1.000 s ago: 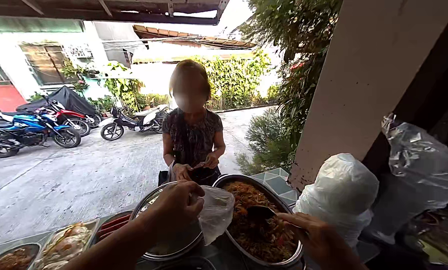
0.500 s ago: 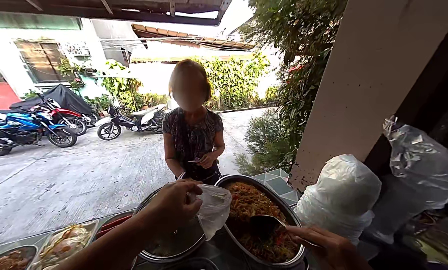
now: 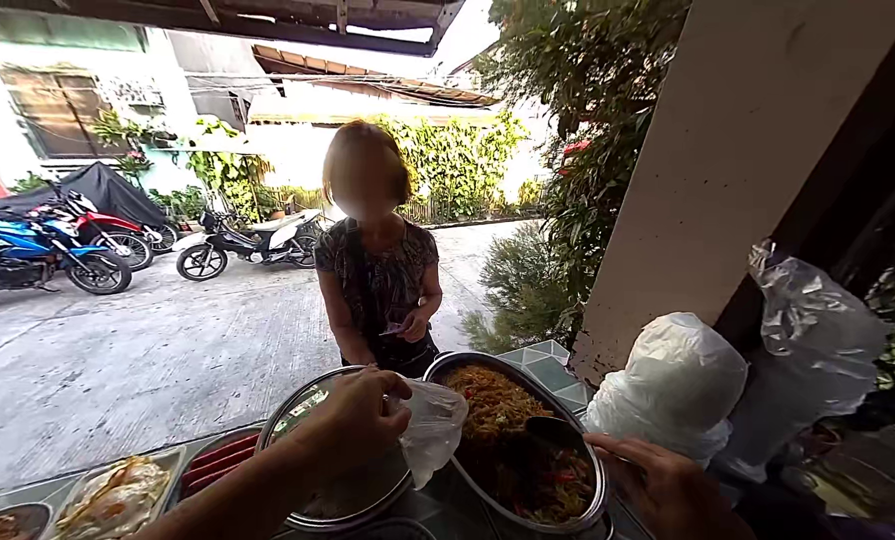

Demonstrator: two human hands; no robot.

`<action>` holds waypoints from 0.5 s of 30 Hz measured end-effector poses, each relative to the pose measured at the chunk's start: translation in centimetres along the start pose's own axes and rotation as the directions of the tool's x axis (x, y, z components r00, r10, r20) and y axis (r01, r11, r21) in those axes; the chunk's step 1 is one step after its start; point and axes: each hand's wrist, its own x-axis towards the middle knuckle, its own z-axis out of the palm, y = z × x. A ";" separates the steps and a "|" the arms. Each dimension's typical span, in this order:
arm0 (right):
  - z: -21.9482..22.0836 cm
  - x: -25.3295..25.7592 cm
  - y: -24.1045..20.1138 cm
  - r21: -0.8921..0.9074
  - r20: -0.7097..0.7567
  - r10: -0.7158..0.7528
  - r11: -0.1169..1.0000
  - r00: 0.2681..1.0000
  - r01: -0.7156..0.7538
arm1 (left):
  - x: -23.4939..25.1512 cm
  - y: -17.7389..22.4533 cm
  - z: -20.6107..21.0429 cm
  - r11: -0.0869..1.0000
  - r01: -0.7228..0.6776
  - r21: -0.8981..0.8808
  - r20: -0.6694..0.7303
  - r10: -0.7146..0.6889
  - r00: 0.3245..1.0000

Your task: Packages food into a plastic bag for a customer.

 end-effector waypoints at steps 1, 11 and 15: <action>-1.3 -0.2 -0.7 -0.042 0.023 0.059 0.997 0.998 -0.058 | 0.0 -0.1 0.0 1.000 0.001 0.001 0.007 -0.001 1.000; 6.7 1.9 -0.7 0.270 0.172 0.562 0.763 0.809 -0.588 | 3.0 1.5 1.6 1.000 -0.018 0.006 0.028 0.018 0.999; 2.7 1.8 -0.2 0.214 0.063 0.147 0.964 0.987 -0.158 | 4.7 2.7 2.6 0.998 -0.042 0.037 0.020 0.041 0.999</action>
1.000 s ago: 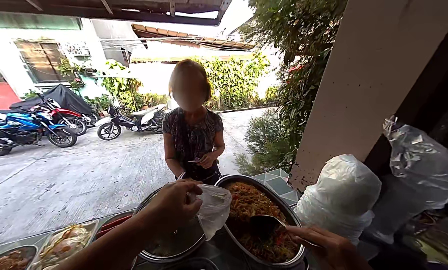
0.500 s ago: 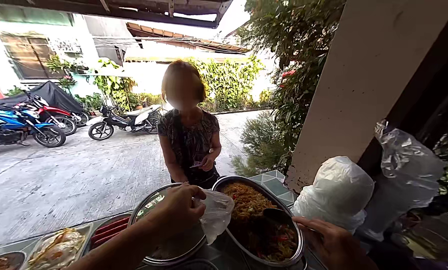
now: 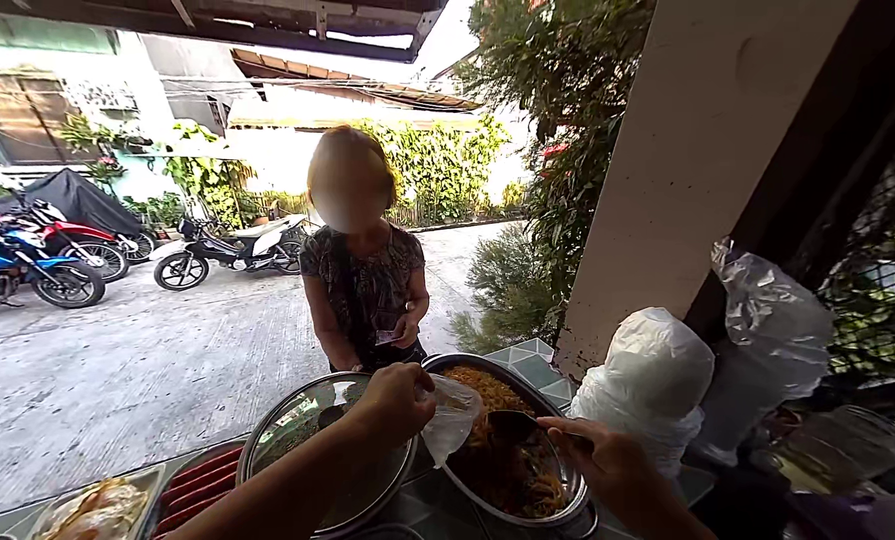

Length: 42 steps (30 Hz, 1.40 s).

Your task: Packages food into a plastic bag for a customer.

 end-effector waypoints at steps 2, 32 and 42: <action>-0.9 -0.2 -0.8 -0.065 -0.027 -0.092 0.994 0.995 0.090 | 0.5 0.4 0.2 1.000 0.000 0.004 0.008 0.000 1.000; 1.4 2.5 0.7 0.186 0.018 0.850 0.515 0.527 -0.837 | 3.7 1.0 1.3 0.993 0.044 0.109 0.060 -0.051 0.997; 4.0 0.7 1.3 0.750 0.086 0.922 0.190 0.378 -0.634 | 6.8 1.6 2.8 0.984 0.026 0.174 0.060 -0.037 0.998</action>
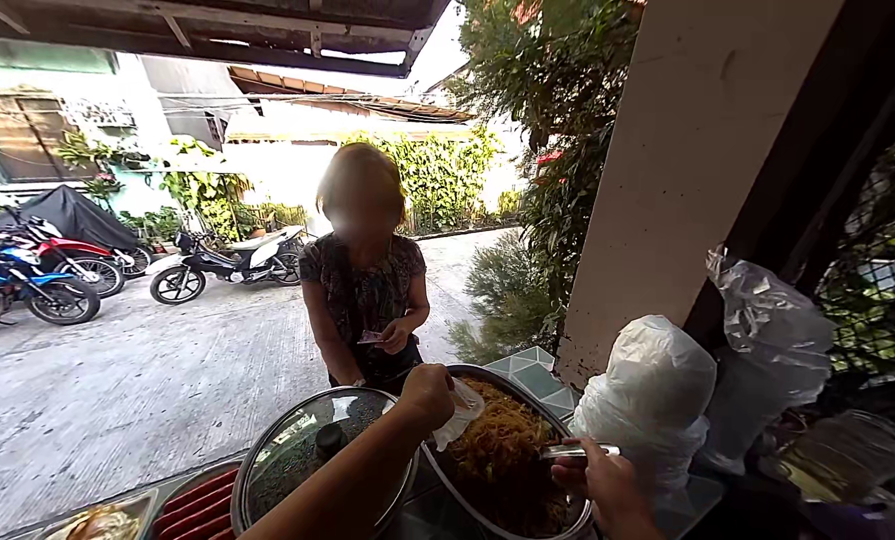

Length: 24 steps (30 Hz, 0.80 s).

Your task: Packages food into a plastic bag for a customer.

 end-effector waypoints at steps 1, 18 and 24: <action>0.4 0.0 0.2 -0.001 0.007 0.013 1.000 1.000 -0.013 | 0.4 0.1 0.3 1.000 0.002 0.010 0.001 -0.002 1.000; 2.2 -0.8 -7.7 -0.251 0.166 -0.225 0.932 0.960 0.261 | 3.4 1.9 3.3 0.984 -0.177 -0.032 0.098 0.179 0.979; 6.1 -2.4 -9.4 -0.653 0.495 -0.258 0.519 0.830 0.551 | 3.2 2.9 3.3 0.969 -0.111 -0.222 0.098 0.136 0.986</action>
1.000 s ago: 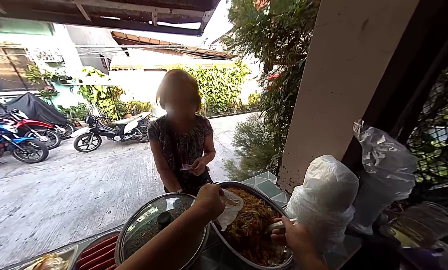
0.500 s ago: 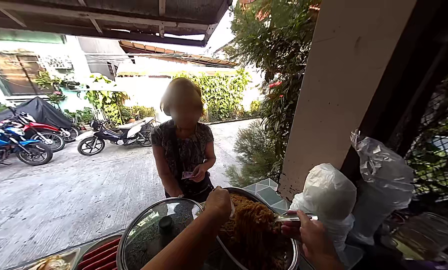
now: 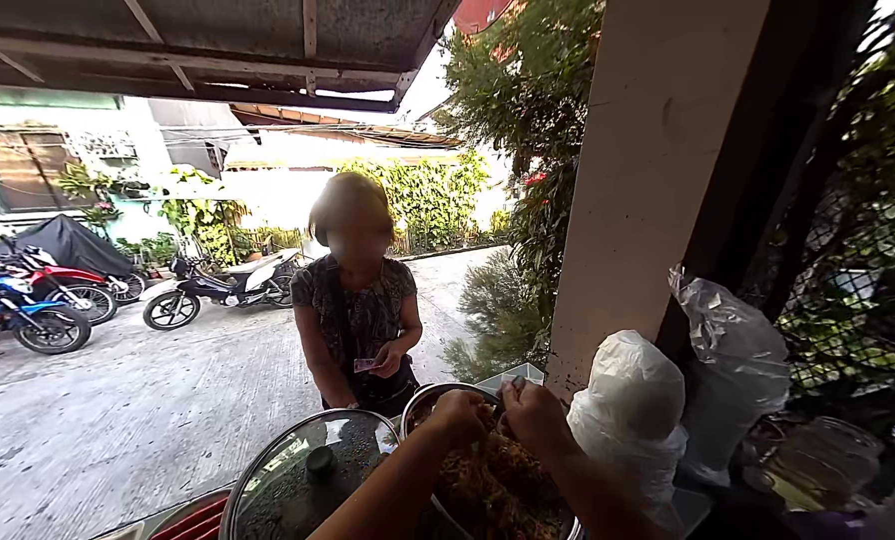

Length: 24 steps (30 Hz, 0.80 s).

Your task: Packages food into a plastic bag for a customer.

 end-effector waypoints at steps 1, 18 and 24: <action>-0.3 -0.1 -0.8 -0.107 0.077 -0.094 0.989 0.993 0.102 | 0.2 -0.1 -0.1 0.999 0.009 -0.036 -0.022 -0.010 1.000; -2.6 -0.7 -1.8 -0.648 0.180 0.237 0.759 0.955 -0.066 | -0.8 -0.5 -0.7 0.964 0.183 0.193 -0.017 -0.183 0.983; -2.2 1.3 3.3 -0.377 0.165 0.533 0.812 0.830 -0.446 | -1.4 -0.2 -2.4 0.988 0.125 0.090 -0.025 -0.123 0.992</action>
